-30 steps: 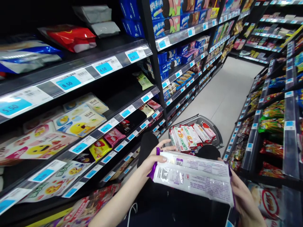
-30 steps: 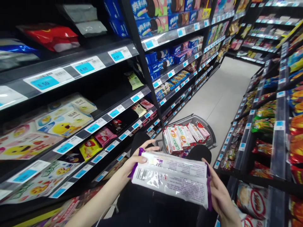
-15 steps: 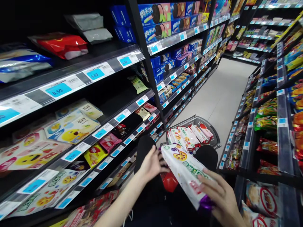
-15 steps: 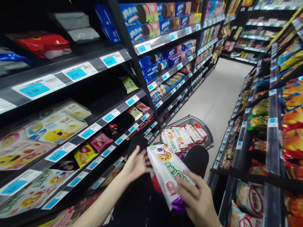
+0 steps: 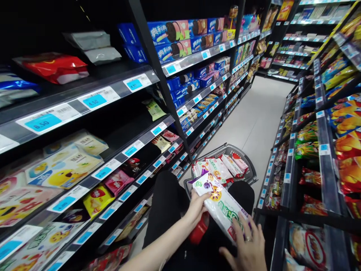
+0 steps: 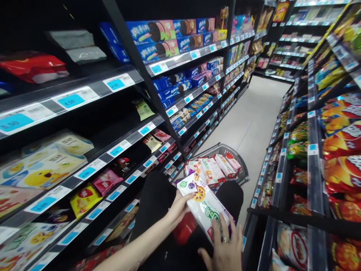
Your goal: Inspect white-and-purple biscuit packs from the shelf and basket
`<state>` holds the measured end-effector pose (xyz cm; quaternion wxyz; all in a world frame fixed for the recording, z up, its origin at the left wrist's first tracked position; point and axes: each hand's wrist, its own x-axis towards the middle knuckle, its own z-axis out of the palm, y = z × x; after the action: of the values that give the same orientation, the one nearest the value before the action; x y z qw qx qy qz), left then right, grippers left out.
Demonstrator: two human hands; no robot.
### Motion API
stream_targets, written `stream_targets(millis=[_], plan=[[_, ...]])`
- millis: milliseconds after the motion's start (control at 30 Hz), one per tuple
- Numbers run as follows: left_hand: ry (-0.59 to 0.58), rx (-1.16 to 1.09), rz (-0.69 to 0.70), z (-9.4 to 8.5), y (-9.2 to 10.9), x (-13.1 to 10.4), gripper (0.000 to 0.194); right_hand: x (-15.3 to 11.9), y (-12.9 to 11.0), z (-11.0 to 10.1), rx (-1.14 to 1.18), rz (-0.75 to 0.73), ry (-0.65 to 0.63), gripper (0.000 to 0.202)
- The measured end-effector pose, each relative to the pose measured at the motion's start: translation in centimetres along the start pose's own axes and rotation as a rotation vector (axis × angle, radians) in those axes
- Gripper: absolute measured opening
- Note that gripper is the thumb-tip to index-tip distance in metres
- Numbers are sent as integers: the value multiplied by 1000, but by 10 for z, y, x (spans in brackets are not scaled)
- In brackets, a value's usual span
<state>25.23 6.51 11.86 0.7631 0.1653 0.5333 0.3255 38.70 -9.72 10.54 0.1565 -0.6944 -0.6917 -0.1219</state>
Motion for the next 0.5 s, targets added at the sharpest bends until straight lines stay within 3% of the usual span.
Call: stream_targets(millis=[100,167,233,300,367,433,500], plan=[[4,68,30,25,-8,16,74,14,-15,25,-150,145,18,48],[2,124,49,44,-9,30,82,30,-10,42,-220,199,-5,43],[-74,199,43,59,0,43,90,50,11,61,-235,202,-53,39],[-261,332,27,65,17,45,88,72,45,82,-187,256,-134,37],[-502,535,9,55,36,32,73,96,83,107,-87,384,-166,36],[-668,764,7,27,52,6,60,118,115,134,-38,452,-156,32],[-652,975,128,-18,61,-26,49,138,135,158,20,511,-123,32]])
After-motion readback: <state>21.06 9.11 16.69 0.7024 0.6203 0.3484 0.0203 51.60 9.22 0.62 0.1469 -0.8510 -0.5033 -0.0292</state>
